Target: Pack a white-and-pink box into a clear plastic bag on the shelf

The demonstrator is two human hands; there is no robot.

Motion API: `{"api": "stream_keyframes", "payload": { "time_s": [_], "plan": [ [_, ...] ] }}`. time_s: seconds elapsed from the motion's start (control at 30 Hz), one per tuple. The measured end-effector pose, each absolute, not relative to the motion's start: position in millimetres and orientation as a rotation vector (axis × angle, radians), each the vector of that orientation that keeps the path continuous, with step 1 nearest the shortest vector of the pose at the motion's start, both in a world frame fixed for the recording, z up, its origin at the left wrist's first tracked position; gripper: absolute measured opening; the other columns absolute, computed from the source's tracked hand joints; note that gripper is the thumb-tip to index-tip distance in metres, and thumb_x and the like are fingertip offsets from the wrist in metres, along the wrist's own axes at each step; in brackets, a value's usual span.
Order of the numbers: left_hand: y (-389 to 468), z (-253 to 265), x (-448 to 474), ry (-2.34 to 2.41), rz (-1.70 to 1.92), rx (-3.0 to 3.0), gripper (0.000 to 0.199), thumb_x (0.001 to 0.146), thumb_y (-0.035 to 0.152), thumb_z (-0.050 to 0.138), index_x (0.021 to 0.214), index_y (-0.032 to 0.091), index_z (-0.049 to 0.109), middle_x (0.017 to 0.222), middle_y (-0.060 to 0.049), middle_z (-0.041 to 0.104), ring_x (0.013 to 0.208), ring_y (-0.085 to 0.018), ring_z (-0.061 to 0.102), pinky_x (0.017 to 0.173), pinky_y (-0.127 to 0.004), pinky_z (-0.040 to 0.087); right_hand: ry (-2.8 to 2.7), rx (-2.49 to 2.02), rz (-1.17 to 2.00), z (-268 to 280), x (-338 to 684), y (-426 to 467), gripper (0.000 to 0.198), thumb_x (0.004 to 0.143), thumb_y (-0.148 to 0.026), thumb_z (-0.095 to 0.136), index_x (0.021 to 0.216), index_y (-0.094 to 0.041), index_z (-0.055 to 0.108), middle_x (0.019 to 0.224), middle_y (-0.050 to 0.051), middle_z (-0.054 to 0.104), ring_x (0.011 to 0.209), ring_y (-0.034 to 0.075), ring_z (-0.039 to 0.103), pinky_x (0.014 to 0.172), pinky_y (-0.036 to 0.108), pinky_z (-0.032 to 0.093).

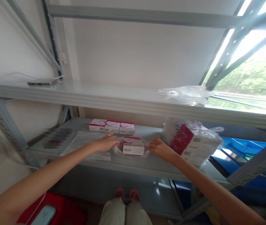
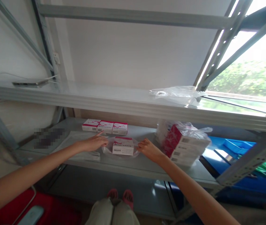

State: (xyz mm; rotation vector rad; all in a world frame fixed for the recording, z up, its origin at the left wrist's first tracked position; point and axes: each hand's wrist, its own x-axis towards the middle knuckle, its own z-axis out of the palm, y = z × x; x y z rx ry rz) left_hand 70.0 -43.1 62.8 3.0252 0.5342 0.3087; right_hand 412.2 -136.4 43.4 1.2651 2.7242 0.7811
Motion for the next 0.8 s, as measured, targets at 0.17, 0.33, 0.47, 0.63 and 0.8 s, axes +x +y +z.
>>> {"api": "stream_keyframes", "payload": {
  "time_s": [0.17,0.33,0.47,0.63,0.8],
  "plan": [
    [-57.8,59.3,71.7,0.346,0.234,3.167,0.01,0.082,0.014,0.063,0.082,0.021,0.069,0.077,-0.002,0.066,0.093,-0.021,0.059,0.116,-0.051,0.009,2.827,1.335,0.572,49.7,410.6,-152.5,0.032,0.088,-0.008,0.045,0.09,-0.027,0.07,0.094,0.002,0.07,0.096,0.019,0.06,0.091,0.04,0.035],
    [-65.8,68.8,74.8,0.304,0.285,3.135,0.026,0.081,0.003,0.057,0.069,0.023,0.068,0.078,0.001,0.066,0.102,-0.018,0.056,0.117,-0.051,0.003,2.913,1.414,0.448,68.1,408.7,-158.4,0.031,0.09,-0.011,0.043,0.087,-0.026,0.071,0.091,0.002,0.073,0.091,0.019,0.061,0.093,0.039,0.033],
    [-58.5,98.5,66.2,0.463,0.392,3.075,0.023,0.088,0.012,0.053,0.079,0.024,0.07,0.085,0.001,0.068,0.106,-0.017,0.055,0.117,-0.051,0.004,2.888,1.453,0.618,90.2,418.9,-159.4,0.03,0.089,-0.011,0.043,0.088,-0.024,0.07,0.088,0.003,0.072,0.087,0.019,0.06,0.09,0.038,0.033],
    [-52.7,121.8,62.2,0.538,0.426,3.112,0.025,0.093,0.014,0.045,0.085,0.021,0.068,0.087,0.001,0.067,0.098,-0.016,0.057,0.116,-0.053,0.006,2.766,1.352,0.921,115.3,419.2,-157.6,0.025,0.088,-0.008,0.047,0.088,-0.022,0.068,0.087,0.005,0.069,0.092,0.021,0.057,0.095,0.04,0.031],
    [-55.1,123.9,75.1,0.604,0.513,3.183,0.032,0.091,0.004,0.036,0.092,0.02,0.064,0.099,-0.001,0.063,0.099,-0.015,0.057,0.116,-0.052,0.012,2.69,1.251,1.077,131.7,403.8,-155.9,0.024,0.088,-0.009,0.047,0.091,-0.02,0.068,0.092,0.008,0.067,0.097,0.024,0.055,0.095,0.04,0.033]
  ]
}}
